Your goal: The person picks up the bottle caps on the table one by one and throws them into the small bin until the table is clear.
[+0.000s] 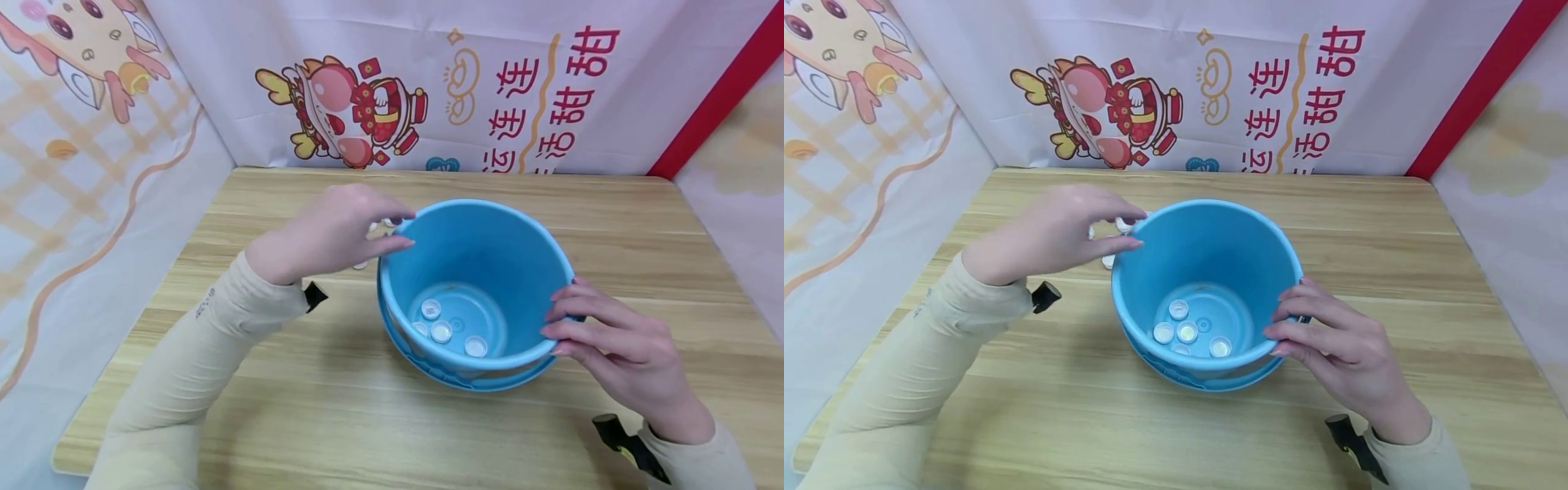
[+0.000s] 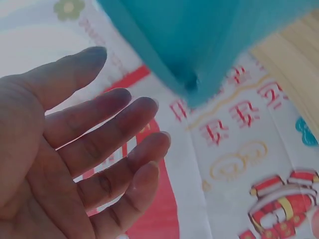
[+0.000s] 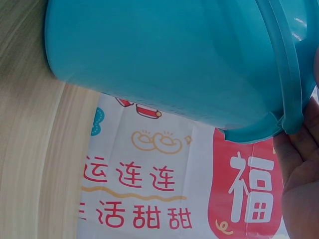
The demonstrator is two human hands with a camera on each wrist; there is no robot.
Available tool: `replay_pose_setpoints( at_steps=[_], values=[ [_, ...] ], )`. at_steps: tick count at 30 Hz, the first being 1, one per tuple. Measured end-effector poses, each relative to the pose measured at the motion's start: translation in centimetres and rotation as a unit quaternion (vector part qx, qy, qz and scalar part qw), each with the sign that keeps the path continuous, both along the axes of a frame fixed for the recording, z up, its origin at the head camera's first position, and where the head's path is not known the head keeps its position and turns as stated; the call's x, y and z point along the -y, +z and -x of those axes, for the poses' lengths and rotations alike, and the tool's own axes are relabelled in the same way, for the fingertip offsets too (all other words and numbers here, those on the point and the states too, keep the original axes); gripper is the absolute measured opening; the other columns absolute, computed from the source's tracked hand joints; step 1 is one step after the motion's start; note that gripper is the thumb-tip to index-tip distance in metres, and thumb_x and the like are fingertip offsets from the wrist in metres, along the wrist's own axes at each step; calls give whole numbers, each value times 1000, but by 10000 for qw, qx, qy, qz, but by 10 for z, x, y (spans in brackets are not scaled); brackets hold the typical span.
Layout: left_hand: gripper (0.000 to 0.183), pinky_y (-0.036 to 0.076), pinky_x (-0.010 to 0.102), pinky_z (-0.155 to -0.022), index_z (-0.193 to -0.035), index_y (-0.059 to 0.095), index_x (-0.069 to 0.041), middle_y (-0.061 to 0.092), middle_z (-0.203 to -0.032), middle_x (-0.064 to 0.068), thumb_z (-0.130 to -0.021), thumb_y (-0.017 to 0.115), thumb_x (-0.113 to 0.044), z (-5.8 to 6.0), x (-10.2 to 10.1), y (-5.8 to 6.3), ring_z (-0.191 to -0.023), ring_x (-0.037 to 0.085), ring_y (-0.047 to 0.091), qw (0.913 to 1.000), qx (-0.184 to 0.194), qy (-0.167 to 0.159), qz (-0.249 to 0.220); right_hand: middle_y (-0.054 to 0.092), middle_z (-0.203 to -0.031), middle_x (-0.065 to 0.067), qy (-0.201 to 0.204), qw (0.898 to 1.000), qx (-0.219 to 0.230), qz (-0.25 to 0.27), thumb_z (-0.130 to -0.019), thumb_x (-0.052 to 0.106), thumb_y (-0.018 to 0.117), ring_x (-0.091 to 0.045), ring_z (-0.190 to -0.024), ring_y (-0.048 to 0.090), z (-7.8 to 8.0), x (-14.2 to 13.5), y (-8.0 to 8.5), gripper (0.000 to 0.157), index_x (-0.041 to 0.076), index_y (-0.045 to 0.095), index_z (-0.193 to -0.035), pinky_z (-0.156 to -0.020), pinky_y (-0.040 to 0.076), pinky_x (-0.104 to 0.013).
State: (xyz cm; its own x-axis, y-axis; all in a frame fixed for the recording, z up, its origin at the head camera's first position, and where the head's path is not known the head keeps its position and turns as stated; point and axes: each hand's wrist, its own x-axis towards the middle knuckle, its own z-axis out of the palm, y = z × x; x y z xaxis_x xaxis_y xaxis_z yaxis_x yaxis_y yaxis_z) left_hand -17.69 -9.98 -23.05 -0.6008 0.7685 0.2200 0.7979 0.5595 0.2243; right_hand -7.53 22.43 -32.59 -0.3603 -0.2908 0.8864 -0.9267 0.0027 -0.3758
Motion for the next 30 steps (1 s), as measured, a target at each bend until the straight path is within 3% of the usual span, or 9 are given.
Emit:
replay_pose_setpoints(
  at_steps=[3,7,13,19,26,28,30],
  values=[
    [39,55,36,-83,-121,70,-6,72,-111,8,-89,76,-28,12,15,-3,-97,21,67,9990,64,378,-214,69,-92,-23,-12,10000,4,-7,-87,13,75,-26,-106,63,0,0,0,27,-14,71,-86,-110,35,-40],
    [36,55,35,-76,-121,71,-6,72,-105,6,-92,72,-29,38,41,-14,-90,19,66,9935,407,1040,-220,69,-92,-23,-30,10000,1,-31,-87,12,75,-26,-105,63,0,0,0,27,-14,72,-86,-110,35,-40],
    [36,55,40,-75,-122,69,-4,72,-103,11,-93,71,-25,79,86,-53,-87,22,67,9752,1218,1850,-1,69,-92,-24,-47,10000,-72,-45,-87,12,75,-27,-105,63,0,0,1,26,-14,72,-85,-109,35,-40],
    [44,48,48,-89,-129,64,-2,65,-119,20,-90,74,-19,111,127,-98,-106,33,60,9541,1856,2339,249,69,-92,-23,-66,9999,-85,-66,-87,12,75,-26,-105,63,0,0,1,26,-14,72,-85,-109,36,-40],
    [59,41,55,-100,-140,53,-7,54,-130,24,-89,75,-25,130,153,-140,-118,39,52,9245,2657,2719,281,69,-92,-23,-97,9999,-70,-111,-87,12,74,-27,-105,63,-1,0,1,26,-13,72,-85,-109,36,-40],
    [60,41,54,-99,-140,54,-8,55,-128,21,-88,76,-28,132,156,-148,-115,36,53,9197,2777,2764,266,69,-92,-23,-101,9998,-59,-130,-87,12,74,-27,-105,63,-1,0,1,26,-13,72,-85,-109,36,-40],
    [58,42,52,-98,-138,56,-7,57,-124,20,-87,77,-28,134,157,-155,-111,34,54,9211,2757,2737,249,69,-92,-23,-103,9998,-57,-138,-87,13,75,-26,-105,63,-1,0,1,26,-13,72,-85,-109,36,-40]
  ],
)
